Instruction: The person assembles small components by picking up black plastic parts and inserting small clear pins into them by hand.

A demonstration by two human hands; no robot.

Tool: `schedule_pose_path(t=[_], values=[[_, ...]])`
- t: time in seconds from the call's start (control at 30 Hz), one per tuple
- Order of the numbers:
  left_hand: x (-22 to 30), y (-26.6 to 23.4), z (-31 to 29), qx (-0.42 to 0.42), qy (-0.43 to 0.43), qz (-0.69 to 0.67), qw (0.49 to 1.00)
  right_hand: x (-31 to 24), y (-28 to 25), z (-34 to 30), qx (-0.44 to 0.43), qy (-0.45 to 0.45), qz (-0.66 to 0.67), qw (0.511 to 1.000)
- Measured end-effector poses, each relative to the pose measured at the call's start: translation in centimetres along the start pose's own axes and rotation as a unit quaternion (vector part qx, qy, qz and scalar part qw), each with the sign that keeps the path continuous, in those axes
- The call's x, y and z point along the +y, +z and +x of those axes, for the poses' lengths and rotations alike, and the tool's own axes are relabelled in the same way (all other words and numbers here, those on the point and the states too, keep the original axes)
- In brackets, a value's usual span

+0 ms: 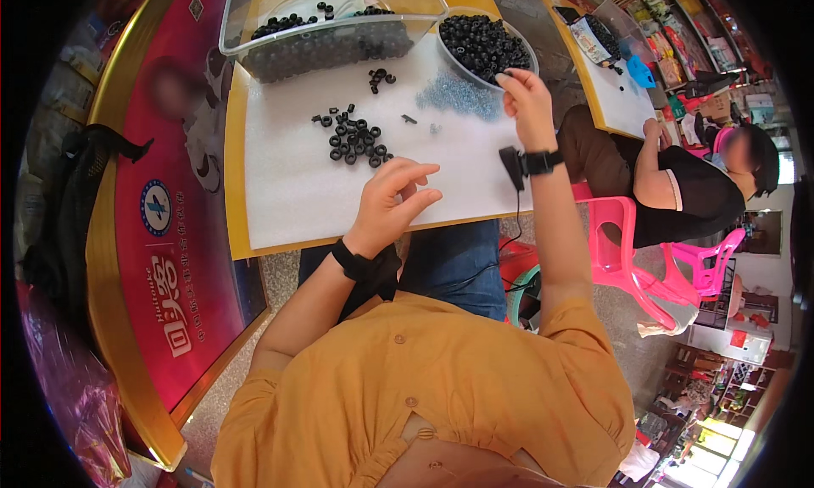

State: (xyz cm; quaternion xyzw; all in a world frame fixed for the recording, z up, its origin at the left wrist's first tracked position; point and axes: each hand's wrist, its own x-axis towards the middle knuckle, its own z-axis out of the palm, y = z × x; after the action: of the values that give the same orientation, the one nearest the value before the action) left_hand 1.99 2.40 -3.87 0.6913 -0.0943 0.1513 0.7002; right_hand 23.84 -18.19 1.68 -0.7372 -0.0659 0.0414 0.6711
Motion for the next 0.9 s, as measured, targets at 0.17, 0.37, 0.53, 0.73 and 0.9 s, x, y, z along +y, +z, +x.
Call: schedule_pose_path(t=[0.17, 0.37, 0.53, 0.73, 0.9], values=[[-0.1, 0.1, 0.1, -0.002, -0.003, -0.005, 1.0, 1.9, -2.3, 8.8, 0.088, -0.119, -0.324, 0.935], [-0.2, 0.2, -0.2, 0.033, 0.005, -0.003, 0.999, 0.3, -0.9, 9.1, 0.055, -0.127, -0.483, 0.865], [0.4, 0.4, 0.3, 0.01, 0.013, 0.016, 1.0, -1.7, 2.9, 4.5, -0.017, -0.268, -0.397, 0.877], [0.0, 0.2, 0.1, 0.001, 0.023, 0.039, 0.999, -1.4, 13.8, -1.1, -0.296, -0.326, -0.335, 0.833], [0.0, 0.3, 0.1, -0.004, 0.028, 0.038, 0.999, 0.4, 17.2, -0.7, -0.354, -0.362, -0.411, 0.758]])
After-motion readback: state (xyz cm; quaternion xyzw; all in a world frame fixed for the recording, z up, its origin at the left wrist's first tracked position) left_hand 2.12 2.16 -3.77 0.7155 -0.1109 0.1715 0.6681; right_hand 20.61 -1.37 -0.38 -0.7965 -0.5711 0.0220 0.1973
